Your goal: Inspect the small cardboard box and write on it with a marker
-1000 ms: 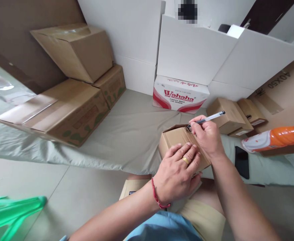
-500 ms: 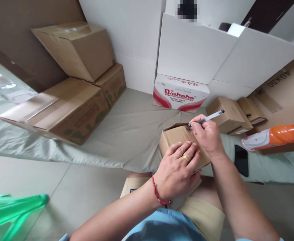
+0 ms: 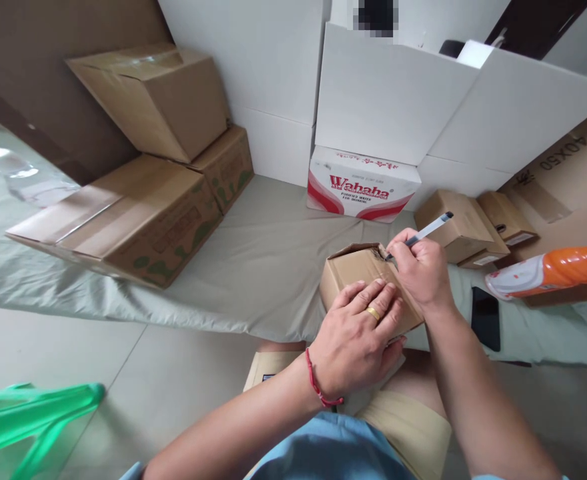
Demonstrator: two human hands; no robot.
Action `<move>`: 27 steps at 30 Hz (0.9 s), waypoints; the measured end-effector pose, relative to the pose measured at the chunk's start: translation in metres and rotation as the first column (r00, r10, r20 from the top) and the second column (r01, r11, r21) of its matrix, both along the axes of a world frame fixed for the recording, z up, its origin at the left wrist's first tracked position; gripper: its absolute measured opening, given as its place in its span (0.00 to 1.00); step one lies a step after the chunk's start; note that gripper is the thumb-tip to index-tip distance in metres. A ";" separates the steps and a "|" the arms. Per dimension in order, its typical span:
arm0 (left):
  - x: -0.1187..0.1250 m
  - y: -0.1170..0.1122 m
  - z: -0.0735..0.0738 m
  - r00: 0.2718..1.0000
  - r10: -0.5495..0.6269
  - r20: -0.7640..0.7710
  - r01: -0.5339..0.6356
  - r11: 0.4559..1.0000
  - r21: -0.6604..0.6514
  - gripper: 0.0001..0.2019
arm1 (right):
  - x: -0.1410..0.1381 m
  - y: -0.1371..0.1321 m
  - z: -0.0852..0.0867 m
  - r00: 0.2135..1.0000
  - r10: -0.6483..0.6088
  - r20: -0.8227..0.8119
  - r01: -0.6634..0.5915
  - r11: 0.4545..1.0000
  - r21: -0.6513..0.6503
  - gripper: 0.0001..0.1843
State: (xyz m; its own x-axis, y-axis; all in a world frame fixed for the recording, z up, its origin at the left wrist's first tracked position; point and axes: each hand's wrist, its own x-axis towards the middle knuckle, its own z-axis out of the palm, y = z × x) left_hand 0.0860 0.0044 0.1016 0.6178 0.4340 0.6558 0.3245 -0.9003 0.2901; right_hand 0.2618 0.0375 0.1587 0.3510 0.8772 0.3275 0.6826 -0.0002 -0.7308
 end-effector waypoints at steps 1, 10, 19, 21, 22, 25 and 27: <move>0.000 0.000 0.000 1.000 0.005 0.007 -0.005 1.000 0.009 0.22 | 0.000 -0.001 0.000 1.000 -0.014 0.009 0.014 1.000 0.004 0.12; 0.001 0.001 0.001 1.000 -0.010 -0.020 0.010 1.000 -0.006 0.23 | 0.003 0.001 -0.004 0.997 0.016 -0.077 -0.008 0.995 0.099 0.09; 0.002 0.001 0.004 1.000 0.016 0.017 -0.017 1.000 0.020 0.21 | 0.001 -0.004 -0.002 0.999 0.029 -0.025 -0.026 0.993 0.115 0.09; 0.001 0.001 0.003 1.000 0.010 0.012 -0.010 1.000 0.026 0.21 | 0.003 -0.009 -0.001 0.997 0.038 -0.072 -0.024 0.981 0.195 0.09; 0.001 0.001 0.002 1.000 0.007 0.011 -0.007 1.000 0.030 0.21 | 0.007 -0.013 -0.002 0.993 0.038 -0.108 -0.012 0.973 0.228 0.09; -0.002 0.005 0.000 1.000 -0.027 0.010 0.026 0.999 0.027 0.21 | 0.036 -0.028 -0.015 0.991 -0.014 -0.135 0.045 0.973 0.227 0.13; -0.008 0.012 0.002 0.995 -0.102 -0.005 0.102 0.995 0.021 0.20 | 0.067 -0.041 -0.032 0.997 -0.073 0.027 0.072 0.995 0.067 0.16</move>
State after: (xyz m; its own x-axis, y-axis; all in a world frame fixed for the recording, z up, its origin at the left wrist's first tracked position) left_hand 0.0779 0.0165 0.1041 0.6610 0.3542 0.6615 0.2315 -0.9348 0.2693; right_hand 0.3287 -0.0039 0.1266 0.4023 0.8261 0.3946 0.7036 -0.0032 -0.7106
